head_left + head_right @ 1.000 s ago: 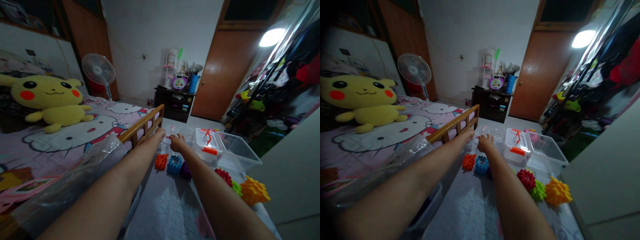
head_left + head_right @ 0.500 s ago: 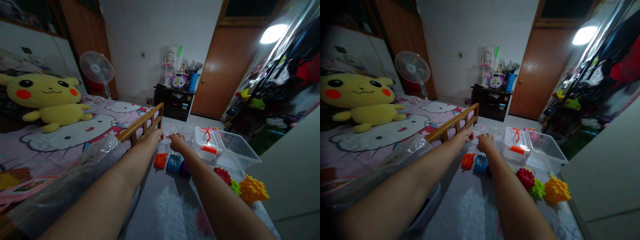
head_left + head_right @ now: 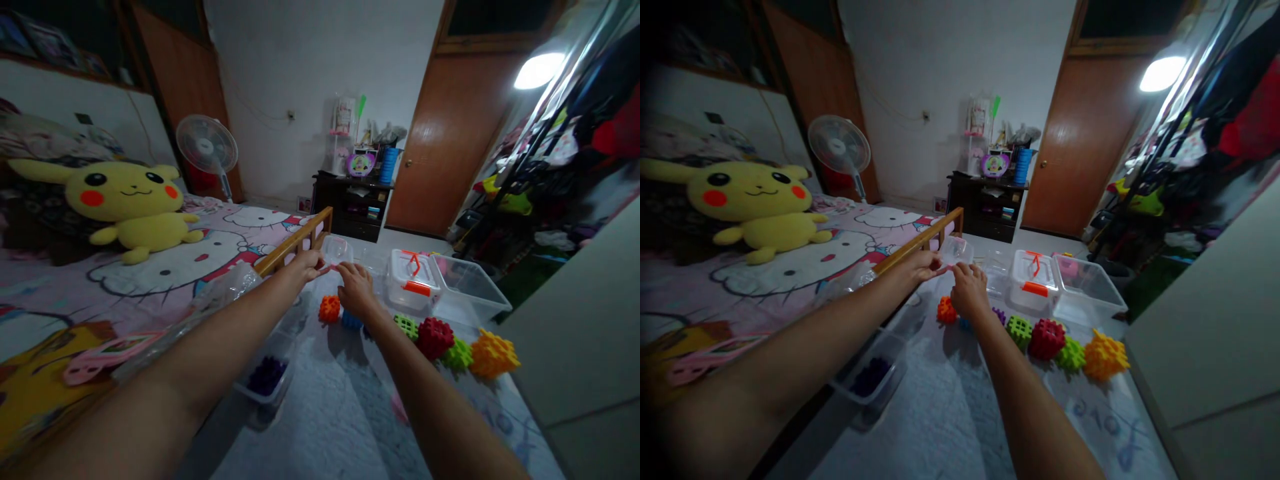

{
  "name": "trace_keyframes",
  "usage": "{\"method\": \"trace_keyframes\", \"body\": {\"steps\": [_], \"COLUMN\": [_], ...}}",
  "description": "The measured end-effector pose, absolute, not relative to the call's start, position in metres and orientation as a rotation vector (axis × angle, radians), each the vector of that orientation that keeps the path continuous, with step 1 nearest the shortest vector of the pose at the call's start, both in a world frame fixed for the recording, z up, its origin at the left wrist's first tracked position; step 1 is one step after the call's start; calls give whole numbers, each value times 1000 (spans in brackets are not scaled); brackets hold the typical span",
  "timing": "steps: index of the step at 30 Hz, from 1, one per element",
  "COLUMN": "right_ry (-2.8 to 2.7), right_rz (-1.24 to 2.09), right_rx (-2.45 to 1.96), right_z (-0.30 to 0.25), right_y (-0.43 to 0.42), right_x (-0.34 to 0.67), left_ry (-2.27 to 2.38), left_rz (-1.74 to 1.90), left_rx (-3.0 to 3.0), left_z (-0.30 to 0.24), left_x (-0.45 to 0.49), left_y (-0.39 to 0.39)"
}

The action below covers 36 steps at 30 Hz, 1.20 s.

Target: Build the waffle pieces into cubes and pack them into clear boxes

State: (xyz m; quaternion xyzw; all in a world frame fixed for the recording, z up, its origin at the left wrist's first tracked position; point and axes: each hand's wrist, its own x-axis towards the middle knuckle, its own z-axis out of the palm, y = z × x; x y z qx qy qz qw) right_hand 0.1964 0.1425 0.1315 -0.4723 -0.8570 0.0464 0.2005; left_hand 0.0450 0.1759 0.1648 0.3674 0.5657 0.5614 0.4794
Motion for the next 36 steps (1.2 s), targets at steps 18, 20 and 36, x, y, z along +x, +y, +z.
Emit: {"method": "trace_keyframes", "body": {"steps": [18,20,36], "right_ry": [-2416,-2401,-1764], "right_rz": [287,389,700], "right_rx": [-897,-946,-1618], "right_z": [140,134,59], "right_y": [-96,-106,-34], "right_x": [310,321,385], "left_ry": [1068,1087,1190], "left_rz": [951,886,1108], "left_rx": [593,586,746], "left_z": [136,117,61], "left_x": [120,130,144], "left_y": [-60,-64,-49]}}
